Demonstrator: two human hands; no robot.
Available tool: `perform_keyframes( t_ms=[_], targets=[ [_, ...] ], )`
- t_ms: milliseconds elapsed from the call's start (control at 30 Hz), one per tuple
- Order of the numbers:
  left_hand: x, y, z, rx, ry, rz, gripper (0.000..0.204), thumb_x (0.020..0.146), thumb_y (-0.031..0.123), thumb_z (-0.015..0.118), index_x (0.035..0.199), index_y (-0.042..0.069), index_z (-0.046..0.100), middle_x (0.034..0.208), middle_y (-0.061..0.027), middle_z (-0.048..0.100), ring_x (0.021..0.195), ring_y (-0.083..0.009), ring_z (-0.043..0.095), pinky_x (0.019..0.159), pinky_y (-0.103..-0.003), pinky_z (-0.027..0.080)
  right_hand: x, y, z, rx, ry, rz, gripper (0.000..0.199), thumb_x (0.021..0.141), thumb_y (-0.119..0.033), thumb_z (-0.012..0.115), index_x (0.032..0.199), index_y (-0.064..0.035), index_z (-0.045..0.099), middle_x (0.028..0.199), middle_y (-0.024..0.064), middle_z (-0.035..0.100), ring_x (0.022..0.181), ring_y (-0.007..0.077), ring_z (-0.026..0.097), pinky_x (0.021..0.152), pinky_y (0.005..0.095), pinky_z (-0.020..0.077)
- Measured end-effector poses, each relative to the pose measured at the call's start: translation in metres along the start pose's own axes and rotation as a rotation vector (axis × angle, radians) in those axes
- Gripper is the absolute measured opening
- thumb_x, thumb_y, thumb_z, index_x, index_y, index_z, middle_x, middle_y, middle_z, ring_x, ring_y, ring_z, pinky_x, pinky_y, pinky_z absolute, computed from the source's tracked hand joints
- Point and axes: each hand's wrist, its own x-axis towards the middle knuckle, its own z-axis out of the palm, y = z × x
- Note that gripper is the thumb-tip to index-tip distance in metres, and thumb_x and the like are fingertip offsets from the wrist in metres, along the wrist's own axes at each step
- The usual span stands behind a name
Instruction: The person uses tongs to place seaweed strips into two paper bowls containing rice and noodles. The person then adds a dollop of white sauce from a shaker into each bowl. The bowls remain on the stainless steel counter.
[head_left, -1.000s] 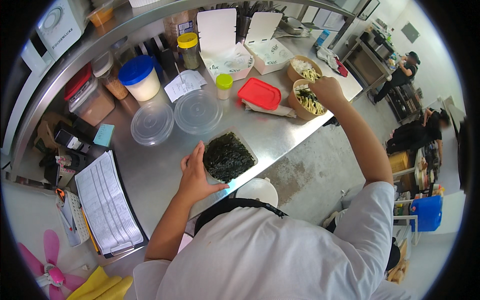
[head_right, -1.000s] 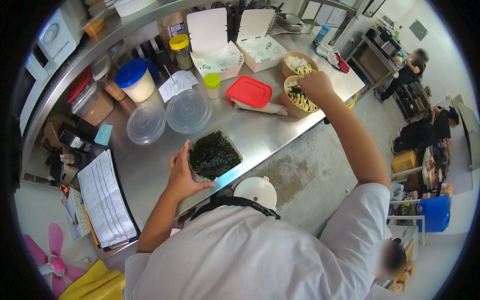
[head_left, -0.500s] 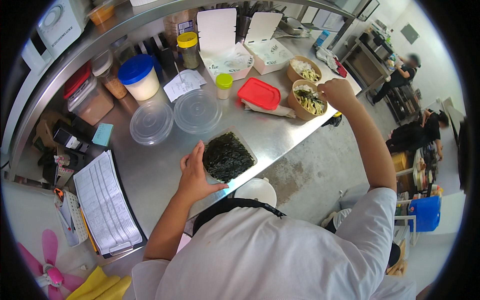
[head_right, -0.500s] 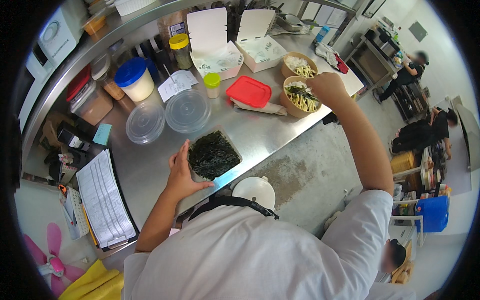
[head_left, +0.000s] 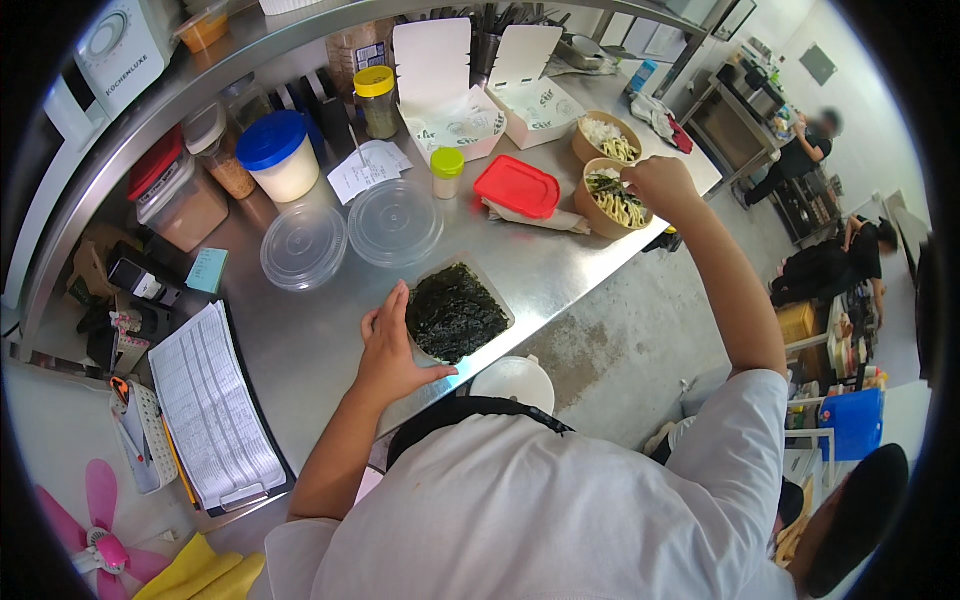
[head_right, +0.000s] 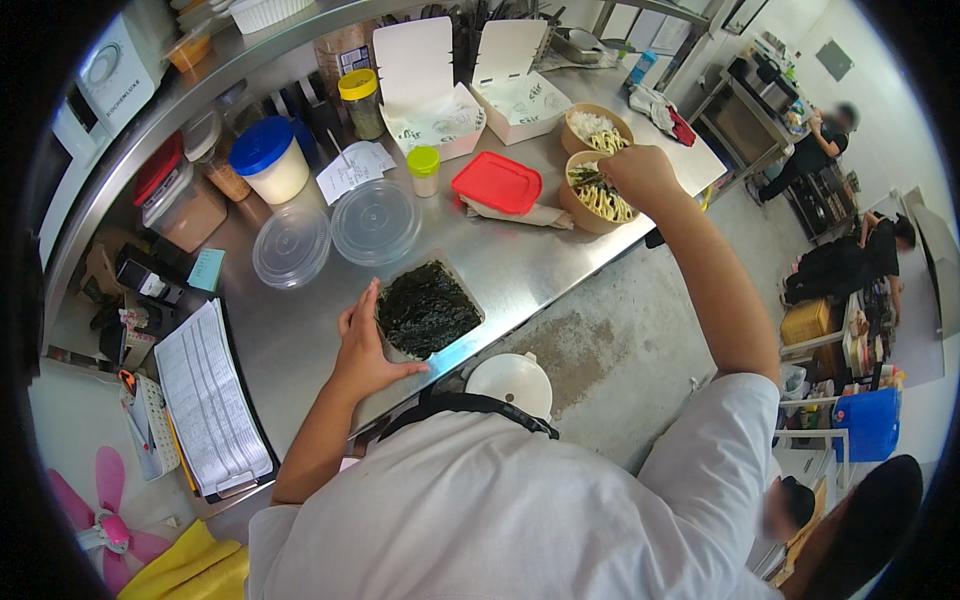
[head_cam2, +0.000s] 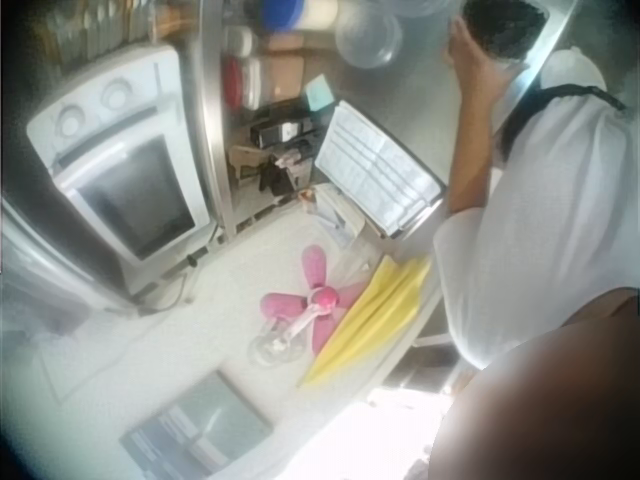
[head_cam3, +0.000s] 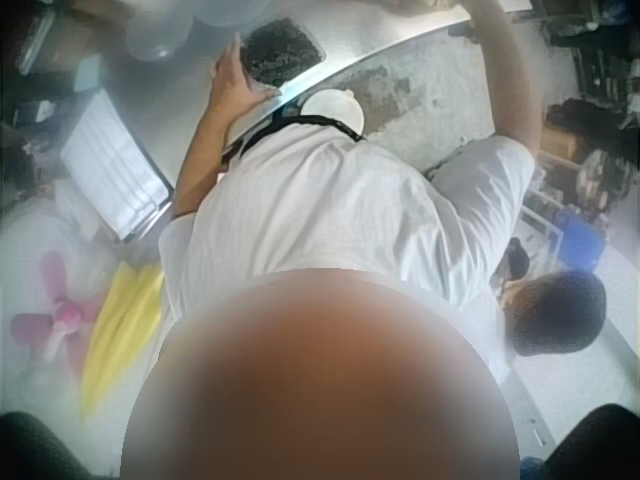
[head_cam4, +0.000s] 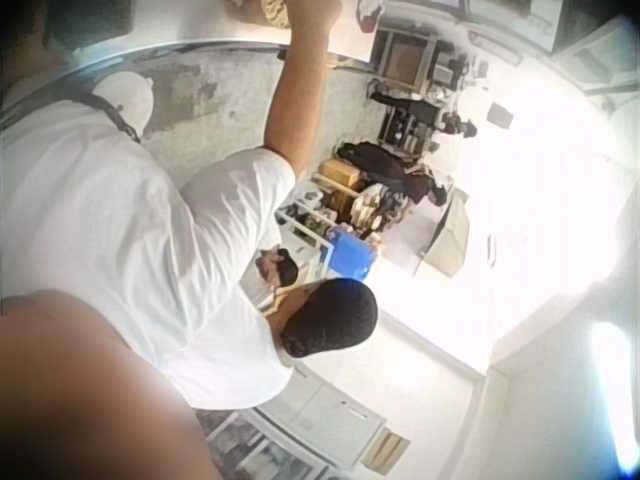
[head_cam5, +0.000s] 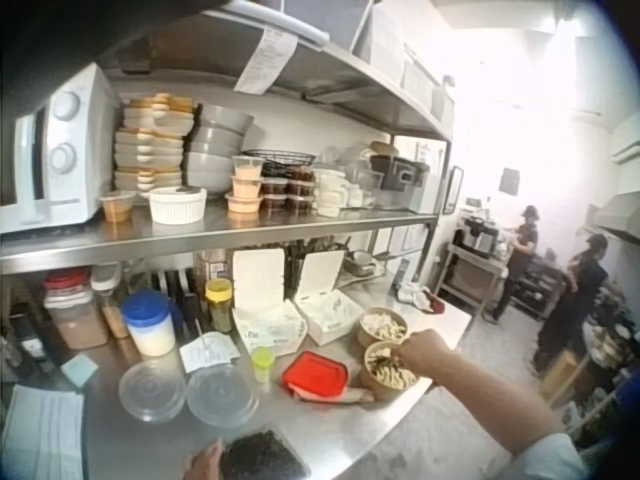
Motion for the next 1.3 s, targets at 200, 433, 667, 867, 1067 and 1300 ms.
perform_keyframes(
  t_ms=[200,433,667,867,1067,1300],
  targets=[
    [0.000,0.000,0.000,-0.007,0.005,0.007,0.142,0.045,0.053,0.090,0.149,0.004,0.007,0.152,-0.0211,0.026,0.138,-0.0339,0.032,0.111,-0.049,0.020,-0.011,0.016,-0.014,0.101,-0.026,0.131,0.022,0.080,-0.025,0.069,0.101,-0.0201,0.069,0.085,0.0080,0.070,0.083,0.0263,0.067,0.070,0.0402,0.0521],
    [0.000,0.001,-0.001,-0.008,-0.008,-0.021,0.141,0.045,0.051,0.090,0.149,0.003,0.007,0.152,-0.0211,0.027,0.137,-0.0348,0.033,0.111,-0.049,0.019,-0.026,0.017,-0.043,0.381,0.135,0.299,0.026,0.084,-0.029,0.068,0.108,-0.0175,0.067,0.084,0.0091,0.069,0.078,0.0266,0.066,0.070,0.0389,0.0504],
    [0.000,0.001,-0.002,-0.085,0.010,0.024,0.135,0.049,0.044,0.091,0.148,0.004,0.008,0.151,-0.0220,0.024,0.137,-0.0346,0.033,0.108,-0.052,0.020,-0.053,-0.100,-0.057,0.852,0.121,-0.243,0.027,0.081,-0.020,0.073,0.106,-0.0108,0.068,0.084,0.0092,0.068,0.072,0.0225,0.065,0.067,0.0350,0.0500],
    [0.000,0.000,-0.002,-0.106,0.037,0.052,0.136,0.049,0.044,0.091,0.148,0.004,0.008,0.151,-0.0215,0.024,0.136,-0.0352,0.033,0.108,-0.052,0.020,-0.053,-0.162,-0.049,0.546,0.062,-0.341,0.020,0.086,-0.027,0.064,0.101,-0.0134,0.065,0.077,0.0076,0.067,0.074,0.0261,0.066,0.064,0.0389,0.0509],
    [-0.001,-0.001,0.000,-0.123,0.048,0.065,0.135,0.049,0.042,0.091,0.148,0.005,0.008,0.151,-0.0218,0.023,0.137,-0.0352,0.033,0.107,-0.052,0.021,-0.051,-0.174,-0.037,0.406,-0.011,-0.283,0.015,0.088,-0.026,0.061,0.094,-0.0127,0.065,0.070,0.0067,0.065,0.071,0.0266,0.066,0.060,0.0396,0.0505],
    [0.000,-0.001,-0.002,-0.121,0.037,0.060,0.135,0.048,0.041,0.092,0.148,0.004,0.008,0.152,-0.0220,0.023,0.138,-0.0348,0.031,0.107,-0.052,0.021,-0.060,-0.164,-0.030,0.572,0.008,-0.178,0.016,0.089,-0.025,0.059,0.095,-0.0121,0.066,0.073,0.0087,0.067,0.070,0.0278,0.067,0.061,0.0398,0.0522]
  ],
)
